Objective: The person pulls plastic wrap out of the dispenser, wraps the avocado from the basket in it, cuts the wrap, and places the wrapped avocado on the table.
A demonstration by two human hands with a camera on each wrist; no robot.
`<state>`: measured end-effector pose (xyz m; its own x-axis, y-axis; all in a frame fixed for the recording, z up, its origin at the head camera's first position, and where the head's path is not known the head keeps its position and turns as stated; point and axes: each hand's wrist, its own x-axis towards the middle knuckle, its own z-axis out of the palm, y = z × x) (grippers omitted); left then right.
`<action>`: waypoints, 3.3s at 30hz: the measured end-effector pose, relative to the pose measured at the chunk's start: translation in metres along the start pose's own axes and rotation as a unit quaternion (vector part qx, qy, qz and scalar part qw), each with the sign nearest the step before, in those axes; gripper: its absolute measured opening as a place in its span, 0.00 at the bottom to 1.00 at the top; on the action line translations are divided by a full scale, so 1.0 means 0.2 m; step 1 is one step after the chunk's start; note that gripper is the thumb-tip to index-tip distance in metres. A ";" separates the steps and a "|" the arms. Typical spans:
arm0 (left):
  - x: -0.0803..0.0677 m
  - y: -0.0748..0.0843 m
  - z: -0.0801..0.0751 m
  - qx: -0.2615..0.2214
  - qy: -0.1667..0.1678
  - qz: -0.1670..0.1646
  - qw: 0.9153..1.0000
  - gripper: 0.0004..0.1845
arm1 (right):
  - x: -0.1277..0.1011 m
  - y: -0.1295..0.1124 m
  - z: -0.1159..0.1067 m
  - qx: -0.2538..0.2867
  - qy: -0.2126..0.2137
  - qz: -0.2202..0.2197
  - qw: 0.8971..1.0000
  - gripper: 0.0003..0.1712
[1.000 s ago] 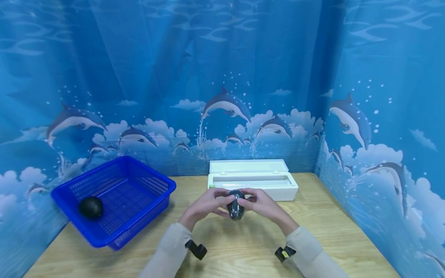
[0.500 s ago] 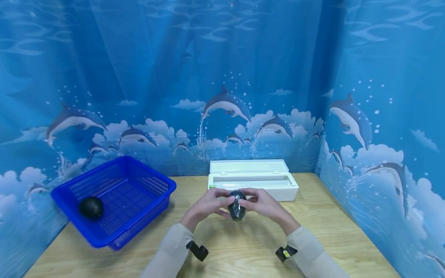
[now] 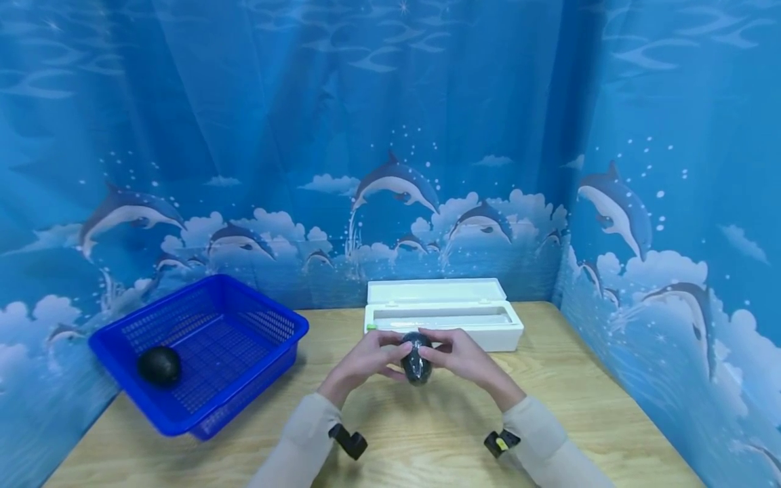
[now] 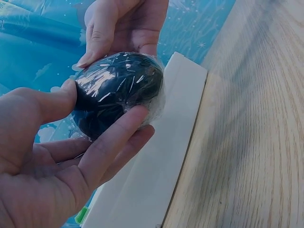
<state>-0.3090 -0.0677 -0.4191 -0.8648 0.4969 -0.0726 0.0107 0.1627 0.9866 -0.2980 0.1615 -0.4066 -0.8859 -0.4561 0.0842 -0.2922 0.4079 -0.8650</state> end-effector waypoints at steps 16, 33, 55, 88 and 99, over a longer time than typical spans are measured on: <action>0.04 0.04 0.11 -0.028 0.011 0.002 1.000 0.31 | -0.03 -0.02 -0.12 -0.015 -0.005 0.024 1.000 0.34; 0.21 0.11 0.42 -0.028 0.037 0.005 0.999 0.29 | -0.19 0.07 -0.37 -0.004 -0.016 0.071 0.997 0.34; 0.47 0.08 0.89 -0.051 0.068 0.043 0.995 0.22 | -0.46 0.28 -0.71 -0.034 0.028 0.137 0.990 0.32; 0.61 0.07 1.16 0.139 -0.097 0.035 0.985 0.37 | -0.61 0.56 -1.03 -0.031 0.009 0.218 0.975 0.30; 0.64 0.05 1.19 0.161 -0.078 0.044 0.983 0.34 | -0.61 0.56 -1.05 -0.032 -0.001 0.220 0.975 0.30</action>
<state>-0.2996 0.2008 -0.4524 -0.7662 0.6416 -0.0351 0.2618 0.3617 0.8948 -0.2986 0.4273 -0.4094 -0.9303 -0.2273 -0.2880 0.0934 0.6123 -0.7851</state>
